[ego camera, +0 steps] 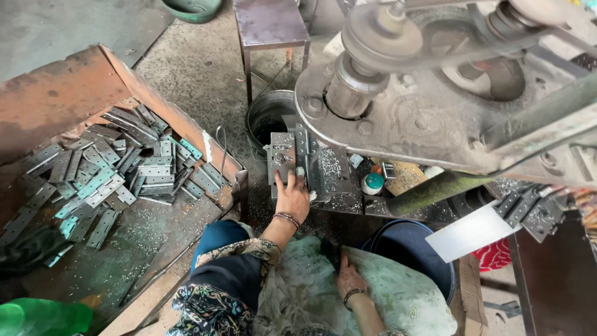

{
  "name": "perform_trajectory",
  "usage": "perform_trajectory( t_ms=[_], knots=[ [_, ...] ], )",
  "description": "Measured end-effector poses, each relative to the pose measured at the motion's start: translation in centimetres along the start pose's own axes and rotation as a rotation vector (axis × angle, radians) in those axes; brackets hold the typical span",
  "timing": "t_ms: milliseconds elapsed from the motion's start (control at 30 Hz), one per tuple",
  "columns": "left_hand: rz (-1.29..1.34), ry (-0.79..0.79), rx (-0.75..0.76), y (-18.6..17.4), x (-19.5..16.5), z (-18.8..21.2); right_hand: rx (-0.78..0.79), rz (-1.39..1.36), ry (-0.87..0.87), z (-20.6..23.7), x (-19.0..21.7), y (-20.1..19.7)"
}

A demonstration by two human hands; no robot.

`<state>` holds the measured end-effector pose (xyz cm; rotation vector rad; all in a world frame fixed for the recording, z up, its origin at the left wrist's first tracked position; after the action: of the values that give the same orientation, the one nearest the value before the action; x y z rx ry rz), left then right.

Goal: The person repeatedly picks small metal brackets from a bin, places them into a press machine, and activates the press with a foot pedal. The person then removes the processed brackets and returns them to the bin, repeating the cycle.

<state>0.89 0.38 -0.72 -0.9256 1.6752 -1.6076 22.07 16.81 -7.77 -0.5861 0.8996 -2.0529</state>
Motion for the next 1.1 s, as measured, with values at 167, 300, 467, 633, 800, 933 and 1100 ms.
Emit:
perform_trajectory(
  t_ms=[167,300,467,633,800,933,1100],
  knots=[
    [0.058,-0.057,-0.07,0.1,0.6,-0.8,-0.01,0.097,-0.069,-0.6,-1.0,-0.5],
    [0.06,-0.063,0.049,-0.1,1.1,-2.5,-0.032,0.084,-0.073,-0.7,-0.9,-0.7],
    [0.087,-0.093,0.012,-0.1,1.6,-2.4,-0.066,-0.008,-0.02,-0.2,-0.1,-0.6],
    [0.033,-0.078,-0.018,-0.2,1.7,-1.9,0.038,-0.008,-0.007,0.5,-0.1,-1.2],
    [0.035,-0.147,-0.02,-0.7,2.1,-3.6,-0.06,0.149,-0.107,0.6,-0.1,-1.8],
    [0.008,-0.158,0.007,-0.7,2.3,-4.6,-0.049,0.065,-0.077,0.3,0.5,-1.0],
    [0.034,-0.133,-0.006,-0.2,2.6,-3.7,-0.099,0.006,-0.055,0.2,1.0,0.2]
  ],
)
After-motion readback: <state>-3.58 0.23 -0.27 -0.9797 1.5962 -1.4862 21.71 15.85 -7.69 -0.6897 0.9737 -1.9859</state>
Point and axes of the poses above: each hand's wrist, its own z-axis away from the middle knuckle, its own y-axis out of the palm, x = y × z, the point moved 1 cm from there along -z, towards the middle knuckle, and after that the axes turned 3 degrees about -z, right-handed, at the moved point
